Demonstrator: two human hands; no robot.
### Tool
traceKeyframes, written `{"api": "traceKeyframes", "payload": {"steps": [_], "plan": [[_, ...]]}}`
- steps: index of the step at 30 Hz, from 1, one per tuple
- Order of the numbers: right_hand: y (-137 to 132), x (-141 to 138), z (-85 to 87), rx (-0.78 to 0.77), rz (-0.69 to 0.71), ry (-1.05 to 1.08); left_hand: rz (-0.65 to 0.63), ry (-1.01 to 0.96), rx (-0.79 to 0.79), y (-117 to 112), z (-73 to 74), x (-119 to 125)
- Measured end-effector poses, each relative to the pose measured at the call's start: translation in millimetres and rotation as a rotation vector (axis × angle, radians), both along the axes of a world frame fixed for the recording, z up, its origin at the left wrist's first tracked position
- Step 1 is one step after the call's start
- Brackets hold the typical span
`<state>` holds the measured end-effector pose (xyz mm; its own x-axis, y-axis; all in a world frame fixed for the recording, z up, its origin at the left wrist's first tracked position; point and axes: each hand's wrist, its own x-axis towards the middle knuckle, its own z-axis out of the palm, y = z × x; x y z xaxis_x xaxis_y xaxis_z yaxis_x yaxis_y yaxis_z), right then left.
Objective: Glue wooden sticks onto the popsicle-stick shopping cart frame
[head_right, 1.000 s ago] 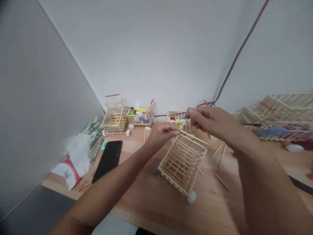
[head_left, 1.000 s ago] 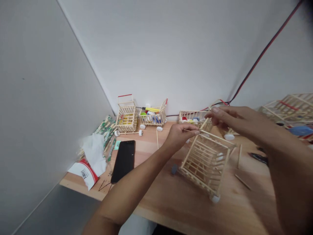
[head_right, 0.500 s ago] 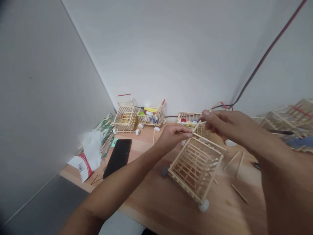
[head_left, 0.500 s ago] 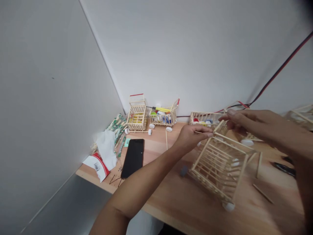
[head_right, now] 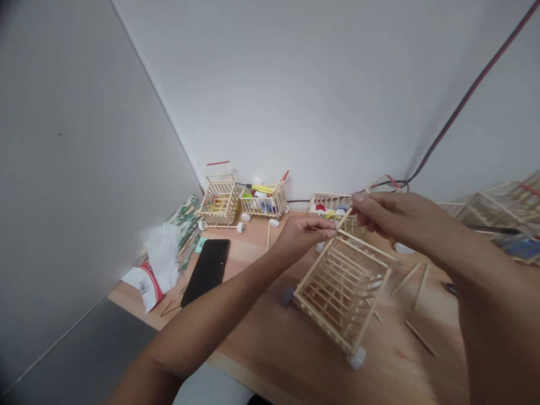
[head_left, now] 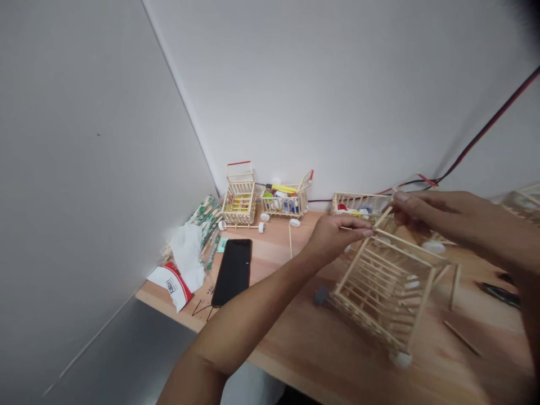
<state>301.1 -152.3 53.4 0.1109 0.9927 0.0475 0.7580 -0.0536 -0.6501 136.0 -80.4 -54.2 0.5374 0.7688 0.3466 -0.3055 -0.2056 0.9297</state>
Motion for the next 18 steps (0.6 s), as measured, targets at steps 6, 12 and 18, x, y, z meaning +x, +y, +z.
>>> {"api": "traceKeyframes", "payload": {"steps": [6, 12, 18], "plan": [[-0.7, 3.4, -1.6, 0.004, -0.014, 0.05, 0.009, -0.001, 0.023, -2.6, 3.5, -3.1], [4.9, 12.4, -8.1, 0.038, -0.031, 0.178, 0.024, -0.004, 0.045, -2.4, 7.0, -2.7], [-0.4, 13.2, -4.5, 0.05, -0.037, 0.178, 0.059, 0.014, 0.049, -3.9, 11.9, -3.5]]}}
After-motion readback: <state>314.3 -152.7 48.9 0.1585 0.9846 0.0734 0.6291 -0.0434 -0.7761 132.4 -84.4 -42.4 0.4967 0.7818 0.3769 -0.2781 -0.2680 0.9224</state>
